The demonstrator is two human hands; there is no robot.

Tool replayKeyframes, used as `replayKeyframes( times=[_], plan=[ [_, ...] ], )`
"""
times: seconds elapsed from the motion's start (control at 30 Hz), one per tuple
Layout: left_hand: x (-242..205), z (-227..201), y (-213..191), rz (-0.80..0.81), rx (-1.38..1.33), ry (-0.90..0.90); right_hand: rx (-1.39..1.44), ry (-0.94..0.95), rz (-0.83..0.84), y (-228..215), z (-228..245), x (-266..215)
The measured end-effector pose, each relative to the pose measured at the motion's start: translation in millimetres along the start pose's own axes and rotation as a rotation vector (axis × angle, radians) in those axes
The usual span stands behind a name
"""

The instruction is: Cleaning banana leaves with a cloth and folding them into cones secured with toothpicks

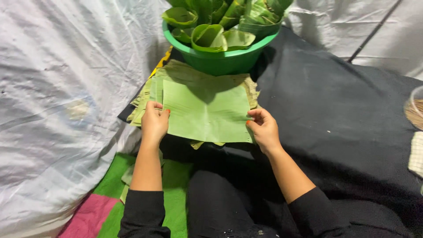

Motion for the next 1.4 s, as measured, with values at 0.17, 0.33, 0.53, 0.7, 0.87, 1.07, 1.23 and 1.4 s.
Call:
replayKeyframes(
  times=[0.17, 0.33, 0.53, 0.7, 0.87, 1.07, 1.23, 1.4],
  plan=[
    [-28, -39, 19, 0.155, -0.363, 0.000, -0.030, -0.011, -0.038, -55, 18, 2],
    [-54, -65, 78, 0.342, -0.635, 0.020, -0.033, -0.132, -0.143, -129, 32, 9],
    [-85, -101, 178, 0.502, -0.713, 0.069, -0.172, -0.279, -0.279, -224, 24, 32],
    [-132, -151, 243, 0.568, -0.666, 0.098, -0.297, -0.302, -0.428, -300, 23, 47],
    [-167, -196, 282, 0.574, -0.459, 0.144, -0.451, -0.312, -0.480, -372, 6, 76],
    [-168, -196, 328, 0.587, -0.129, 0.338, -0.786, -0.440, -0.519, -412, 8, 91],
    [-171, -211, 321, 0.634, 0.153, 0.643, -1.130, -0.725, -0.682, -447, 4, 90],
    [-194, -259, 271, 0.703, 0.520, 0.826, -1.351, -0.014, -0.580, -439, 4, 79]
  ],
)
Point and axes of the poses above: each hand's wrist, its own x-axis towards the middle knuckle, its own y-axis out of the palm, z = x × y, the point moved 3 cm from there along x, towards the middle knuckle, and after that the axes turned 13 degrees about -z, right-handed, at the moved point
